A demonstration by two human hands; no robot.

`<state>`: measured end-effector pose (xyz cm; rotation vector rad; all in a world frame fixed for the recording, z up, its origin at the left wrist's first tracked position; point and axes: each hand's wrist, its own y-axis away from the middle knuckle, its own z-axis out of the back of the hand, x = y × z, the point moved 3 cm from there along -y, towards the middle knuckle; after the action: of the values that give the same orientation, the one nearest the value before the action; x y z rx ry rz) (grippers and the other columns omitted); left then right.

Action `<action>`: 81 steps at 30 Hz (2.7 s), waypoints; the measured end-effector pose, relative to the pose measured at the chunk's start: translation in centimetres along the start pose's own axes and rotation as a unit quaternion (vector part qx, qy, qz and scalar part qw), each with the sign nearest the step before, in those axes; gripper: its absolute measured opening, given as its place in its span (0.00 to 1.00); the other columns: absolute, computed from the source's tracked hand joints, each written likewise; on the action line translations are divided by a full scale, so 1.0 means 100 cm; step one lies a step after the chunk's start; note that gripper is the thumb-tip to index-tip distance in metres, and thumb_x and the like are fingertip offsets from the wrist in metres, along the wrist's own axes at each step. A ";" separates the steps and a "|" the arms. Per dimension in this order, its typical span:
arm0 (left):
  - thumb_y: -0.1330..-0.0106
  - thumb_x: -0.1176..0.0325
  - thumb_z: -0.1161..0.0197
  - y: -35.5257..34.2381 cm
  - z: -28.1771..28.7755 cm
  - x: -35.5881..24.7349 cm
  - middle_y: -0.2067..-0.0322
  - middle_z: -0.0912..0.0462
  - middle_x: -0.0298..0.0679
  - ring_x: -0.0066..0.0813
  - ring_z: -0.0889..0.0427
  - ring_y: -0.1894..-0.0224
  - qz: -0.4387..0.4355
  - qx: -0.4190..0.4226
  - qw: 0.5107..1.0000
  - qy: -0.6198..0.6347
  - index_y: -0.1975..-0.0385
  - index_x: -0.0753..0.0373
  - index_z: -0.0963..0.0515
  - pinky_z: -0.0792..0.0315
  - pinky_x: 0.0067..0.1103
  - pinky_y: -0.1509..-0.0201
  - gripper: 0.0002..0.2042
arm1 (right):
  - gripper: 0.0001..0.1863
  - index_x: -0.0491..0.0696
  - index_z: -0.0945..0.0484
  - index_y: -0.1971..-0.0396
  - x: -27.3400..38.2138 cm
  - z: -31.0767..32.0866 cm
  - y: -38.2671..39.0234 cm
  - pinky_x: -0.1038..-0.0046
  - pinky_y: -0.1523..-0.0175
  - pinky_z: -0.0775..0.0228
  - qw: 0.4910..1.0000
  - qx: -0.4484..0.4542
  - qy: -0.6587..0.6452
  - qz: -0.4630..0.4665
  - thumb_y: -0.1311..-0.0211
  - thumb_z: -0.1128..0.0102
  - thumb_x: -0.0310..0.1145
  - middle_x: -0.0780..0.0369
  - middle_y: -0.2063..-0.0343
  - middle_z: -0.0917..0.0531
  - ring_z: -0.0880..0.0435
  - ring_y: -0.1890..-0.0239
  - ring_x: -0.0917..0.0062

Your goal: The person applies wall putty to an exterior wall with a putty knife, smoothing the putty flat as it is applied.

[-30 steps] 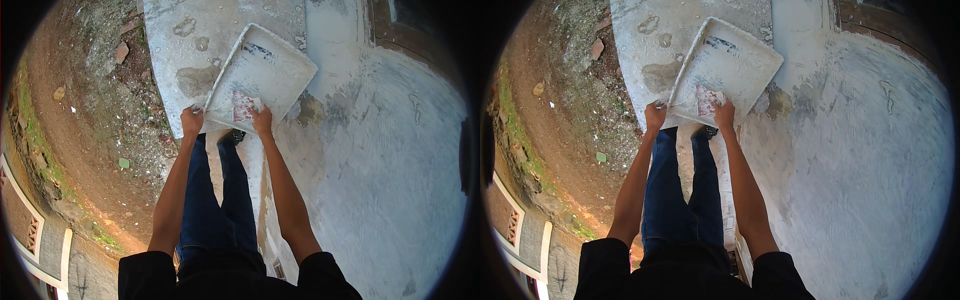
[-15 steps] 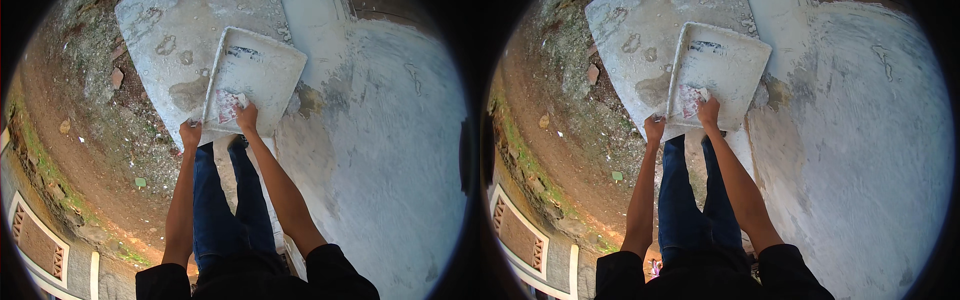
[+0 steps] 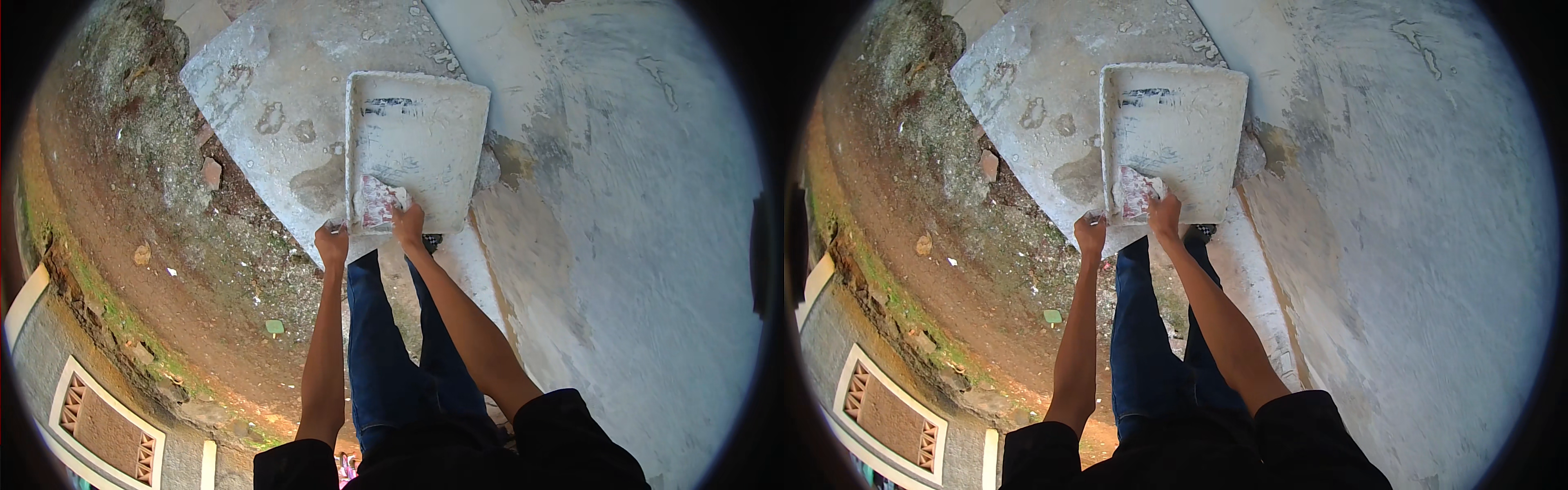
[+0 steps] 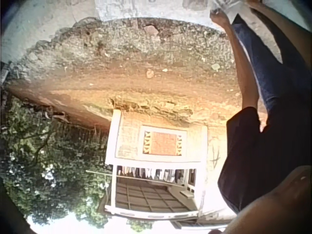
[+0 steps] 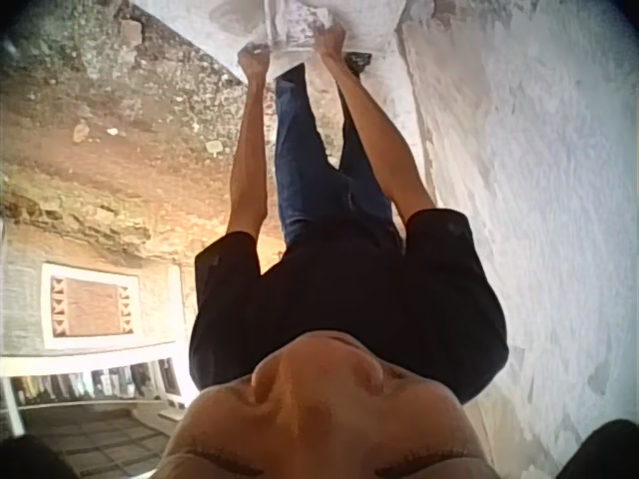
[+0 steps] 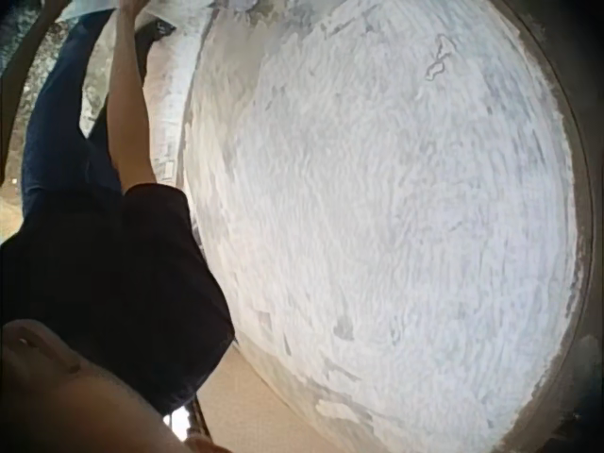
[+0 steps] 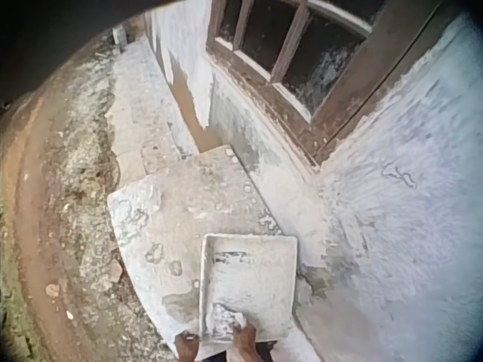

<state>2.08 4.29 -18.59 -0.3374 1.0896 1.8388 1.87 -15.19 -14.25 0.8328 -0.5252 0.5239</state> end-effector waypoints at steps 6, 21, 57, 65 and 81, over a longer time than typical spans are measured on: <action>0.47 0.73 0.36 -0.003 -0.003 -0.006 0.72 0.16 0.48 0.38 0.17 0.68 0.019 0.026 0.999 0.011 0.69 0.69 0.19 0.26 0.28 0.61 0.08 | 0.16 0.38 0.25 0.57 0.002 -0.003 0.004 0.62 0.55 0.29 0.997 0.015 -0.049 0.051 0.50 0.45 0.21 0.45 0.65 0.19 0.22 0.58 0.50; 0.48 0.73 0.36 -0.007 0.000 -0.004 0.71 0.16 0.49 0.43 0.16 0.66 0.001 0.032 0.999 0.010 0.69 0.69 0.19 0.26 0.29 0.60 0.08 | 0.15 0.38 0.23 0.60 -0.011 -0.015 -0.010 0.63 0.59 0.29 0.996 0.023 -0.042 0.078 0.49 0.39 0.28 0.48 0.68 0.18 0.18 0.63 0.56; 0.45 0.77 0.38 -0.014 0.003 0.000 0.74 0.17 0.45 0.30 0.18 0.72 -0.005 0.073 0.997 0.001 0.70 0.71 0.21 0.27 0.24 0.64 0.05 | 0.17 0.35 0.25 0.59 -0.005 0.026 -0.047 0.59 0.60 0.28 0.987 0.078 0.101 0.097 0.50 0.41 0.25 0.44 0.72 0.19 0.19 0.68 0.52; 0.46 0.74 0.37 -0.010 -0.004 -0.007 0.74 0.17 0.48 0.40 0.16 0.71 0.013 0.072 0.997 0.034 0.70 0.68 0.20 0.26 0.27 0.64 0.06 | 0.20 0.35 0.27 0.56 0.007 0.036 -0.043 0.56 0.51 0.34 0.972 0.126 0.170 0.100 0.50 0.44 0.26 0.41 0.65 0.22 0.27 0.58 0.45; 0.43 0.77 0.39 0.000 0.003 0.002 0.77 0.17 0.43 0.24 0.20 0.74 0.014 0.011 0.999 0.043 0.70 0.71 0.20 0.28 0.22 0.66 0.05 | 0.20 0.38 0.27 0.53 0.045 0.086 -0.101 0.57 0.50 0.34 0.977 0.159 0.117 0.077 0.46 0.42 0.31 0.42 0.62 0.22 0.25 0.56 0.48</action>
<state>2.03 4.63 -18.50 -0.3932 1.1779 1.8502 9.53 -26.72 -12.16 1.0224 -0.2930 0.8523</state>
